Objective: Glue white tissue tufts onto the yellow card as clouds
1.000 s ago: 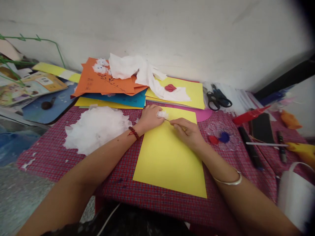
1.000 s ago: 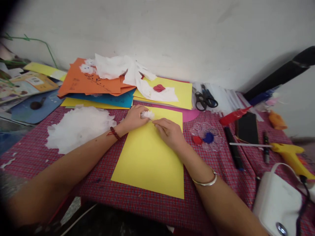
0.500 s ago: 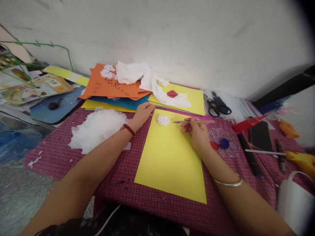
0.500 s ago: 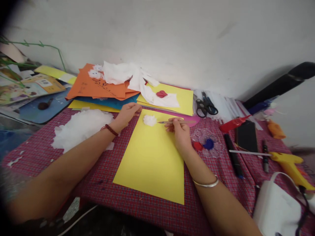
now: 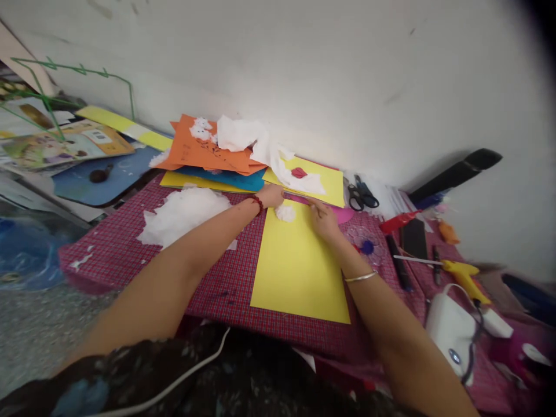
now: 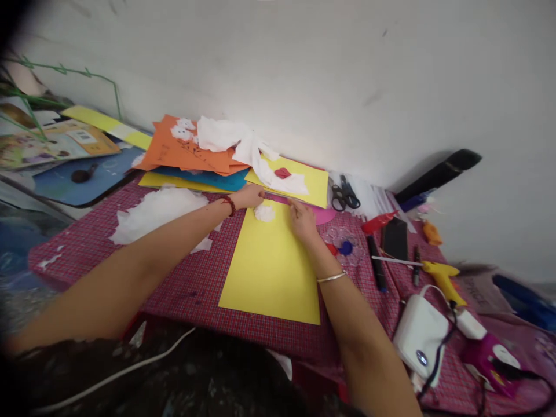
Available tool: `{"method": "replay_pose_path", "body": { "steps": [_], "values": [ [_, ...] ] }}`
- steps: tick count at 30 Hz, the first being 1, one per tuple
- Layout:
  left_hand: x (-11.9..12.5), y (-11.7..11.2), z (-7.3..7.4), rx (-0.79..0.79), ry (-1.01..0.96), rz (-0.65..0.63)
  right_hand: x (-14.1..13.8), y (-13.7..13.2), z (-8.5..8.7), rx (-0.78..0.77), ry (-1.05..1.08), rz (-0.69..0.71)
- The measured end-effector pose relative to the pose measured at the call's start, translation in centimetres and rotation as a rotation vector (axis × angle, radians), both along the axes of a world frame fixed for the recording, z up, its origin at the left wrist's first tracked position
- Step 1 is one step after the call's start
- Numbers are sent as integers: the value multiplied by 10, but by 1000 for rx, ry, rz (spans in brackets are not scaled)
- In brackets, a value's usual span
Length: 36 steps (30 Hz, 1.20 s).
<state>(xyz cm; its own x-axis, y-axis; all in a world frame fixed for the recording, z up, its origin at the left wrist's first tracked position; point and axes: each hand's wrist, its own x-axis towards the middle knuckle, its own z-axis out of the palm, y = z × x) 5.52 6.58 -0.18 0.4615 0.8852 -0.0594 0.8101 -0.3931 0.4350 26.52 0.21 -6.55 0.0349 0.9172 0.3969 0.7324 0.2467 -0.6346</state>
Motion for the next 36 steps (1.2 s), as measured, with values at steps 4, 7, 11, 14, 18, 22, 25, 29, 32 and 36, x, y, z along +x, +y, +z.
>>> {"method": "replay_pose_path", "body": {
  "steps": [4, 7, 11, 14, 18, 22, 25, 29, 32, 36],
  "values": [
    [-4, -15, 23, 20, 17, 6, -1, 2, 13, -10, -17, -16],
    [-29, -32, 45, 92, -17, 18, 0, -12, 25, 12, 22, -27],
    [-80, -80, 58, 268, -127, 8, 8, -61, 35, 108, 231, -24],
    [-98, -127, 41, 209, -228, -32, 8, -114, 31, 123, 366, -14],
    [-76, -159, 3, 17, -511, -17, -8, -175, 19, 33, 457, -26],
    [-37, -145, -18, -53, -738, 76, -27, -203, 9, -50, 478, 5],
    [-26, -130, -27, -72, -821, 92, -33, -205, 3, -27, 467, -4],
    [-29, -124, -39, -102, -866, 49, -34, -203, -2, -12, 477, -13],
    [-33, -121, -45, -138, -880, -14, -34, -203, -3, -8, 490, -8],
    [-33, -120, -47, -179, -872, -88, -35, -203, -1, -4, 492, -4]
  ]
}}
